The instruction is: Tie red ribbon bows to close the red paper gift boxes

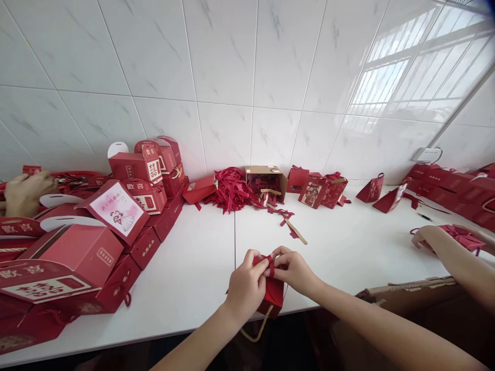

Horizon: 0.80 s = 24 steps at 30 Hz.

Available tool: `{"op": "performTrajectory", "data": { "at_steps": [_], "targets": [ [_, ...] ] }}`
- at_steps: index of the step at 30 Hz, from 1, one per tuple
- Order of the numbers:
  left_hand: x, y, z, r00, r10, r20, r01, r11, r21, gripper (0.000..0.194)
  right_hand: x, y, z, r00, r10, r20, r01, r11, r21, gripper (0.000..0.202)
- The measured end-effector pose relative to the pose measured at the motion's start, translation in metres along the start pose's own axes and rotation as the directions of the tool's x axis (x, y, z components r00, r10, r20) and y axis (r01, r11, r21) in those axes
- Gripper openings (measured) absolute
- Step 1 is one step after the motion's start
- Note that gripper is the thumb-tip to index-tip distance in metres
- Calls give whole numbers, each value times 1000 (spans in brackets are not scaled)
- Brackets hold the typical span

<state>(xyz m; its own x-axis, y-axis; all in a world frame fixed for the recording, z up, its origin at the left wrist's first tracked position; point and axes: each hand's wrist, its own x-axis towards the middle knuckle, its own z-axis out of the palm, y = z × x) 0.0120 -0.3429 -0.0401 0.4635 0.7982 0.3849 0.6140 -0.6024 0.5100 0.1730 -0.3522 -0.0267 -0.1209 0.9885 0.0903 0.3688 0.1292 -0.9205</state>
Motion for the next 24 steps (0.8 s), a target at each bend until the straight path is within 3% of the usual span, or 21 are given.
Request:
{"op": "performTrajectory", "data": {
  "at_steps": [5, 12, 15, 20, 24],
  "targets": [
    [-2, -8, -2, 995, 95, 16, -93, 993, -73, 36, 3, -1, -6, 996, 24, 85, -22, 999, -25, 13],
    [14, -12, -24, 952, 245, 186, -174, 927, -332, 31, 10, 1, -15, 976, -42, 212, 59, 996, -74, 16],
    [20, -11, -25, 959, 209, 190, -124, 917, -380, 25, 10, 0, -15, 967, -79, 241, 103, 991, -90, 15],
    [19, -14, -22, 973, 54, 224, 31, 933, -357, 20, 10, -1, -9, 964, -134, 228, 173, 972, -162, 10],
    [13, -17, -22, 976, 21, 215, 52, 943, -330, 19, 8, -1, -10, 970, -121, 213, 164, 966, -200, 10]
  ]
}}
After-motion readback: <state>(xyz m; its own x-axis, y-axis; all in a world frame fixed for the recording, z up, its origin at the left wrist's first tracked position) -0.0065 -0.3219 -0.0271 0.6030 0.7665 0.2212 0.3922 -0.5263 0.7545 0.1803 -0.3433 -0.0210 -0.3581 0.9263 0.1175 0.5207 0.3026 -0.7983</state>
